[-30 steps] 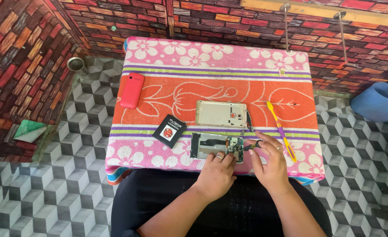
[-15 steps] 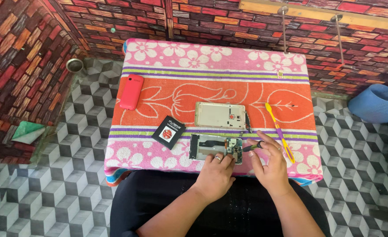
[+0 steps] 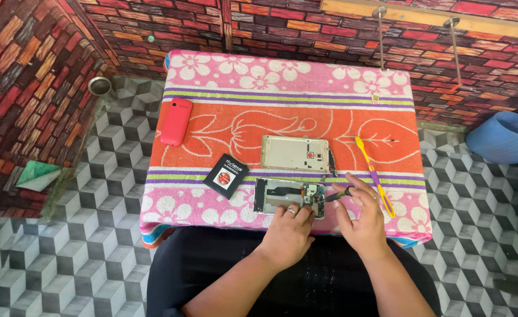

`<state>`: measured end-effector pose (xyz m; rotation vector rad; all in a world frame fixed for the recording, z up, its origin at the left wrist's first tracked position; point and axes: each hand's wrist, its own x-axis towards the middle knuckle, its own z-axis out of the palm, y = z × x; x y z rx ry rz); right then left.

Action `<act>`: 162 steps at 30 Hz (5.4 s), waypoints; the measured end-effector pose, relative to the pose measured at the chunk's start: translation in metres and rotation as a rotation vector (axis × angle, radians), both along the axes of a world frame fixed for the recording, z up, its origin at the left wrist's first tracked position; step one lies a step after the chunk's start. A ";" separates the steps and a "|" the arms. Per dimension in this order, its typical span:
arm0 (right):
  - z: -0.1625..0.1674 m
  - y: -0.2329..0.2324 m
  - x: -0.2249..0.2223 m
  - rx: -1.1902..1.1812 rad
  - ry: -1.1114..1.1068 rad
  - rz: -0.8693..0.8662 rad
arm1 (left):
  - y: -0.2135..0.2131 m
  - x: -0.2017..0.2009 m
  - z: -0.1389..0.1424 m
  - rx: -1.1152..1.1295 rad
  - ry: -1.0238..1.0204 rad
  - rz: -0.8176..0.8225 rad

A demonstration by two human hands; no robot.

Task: The person repairs a disassembled smartphone on a towel-covered table. They use a screwdriver to unscrew and pry components from the phone's exposed motherboard and frame, repositioning the phone body and handling small internal parts throughout the episode.

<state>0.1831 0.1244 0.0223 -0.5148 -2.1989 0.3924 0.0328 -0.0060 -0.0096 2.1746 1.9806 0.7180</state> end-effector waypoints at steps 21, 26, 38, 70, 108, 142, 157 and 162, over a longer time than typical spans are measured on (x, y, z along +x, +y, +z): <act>-0.018 -0.001 0.000 -0.111 -0.027 -0.154 | 0.000 0.000 -0.001 -0.025 0.017 -0.008; -0.023 0.002 -0.005 0.020 -0.062 -0.256 | -0.002 0.000 -0.001 -0.017 0.007 -0.006; -0.018 -0.001 0.001 -0.089 -0.006 -0.090 | -0.001 0.000 -0.001 -0.008 0.018 -0.001; -0.020 0.000 0.003 -0.089 0.016 -0.037 | 0.000 0.000 -0.001 -0.002 -0.015 0.000; -0.023 0.002 0.003 -0.149 0.086 0.047 | -0.001 0.000 -0.001 -0.018 -0.004 -0.005; -0.035 0.005 0.007 -0.261 0.156 0.023 | -0.005 -0.007 -0.006 0.048 -0.071 -0.028; -0.033 0.002 0.008 -0.171 0.110 0.018 | -0.004 -0.006 -0.004 0.068 -0.052 -0.022; -0.033 0.003 0.007 -0.273 0.068 -0.072 | -0.004 -0.006 -0.005 0.059 -0.082 -0.031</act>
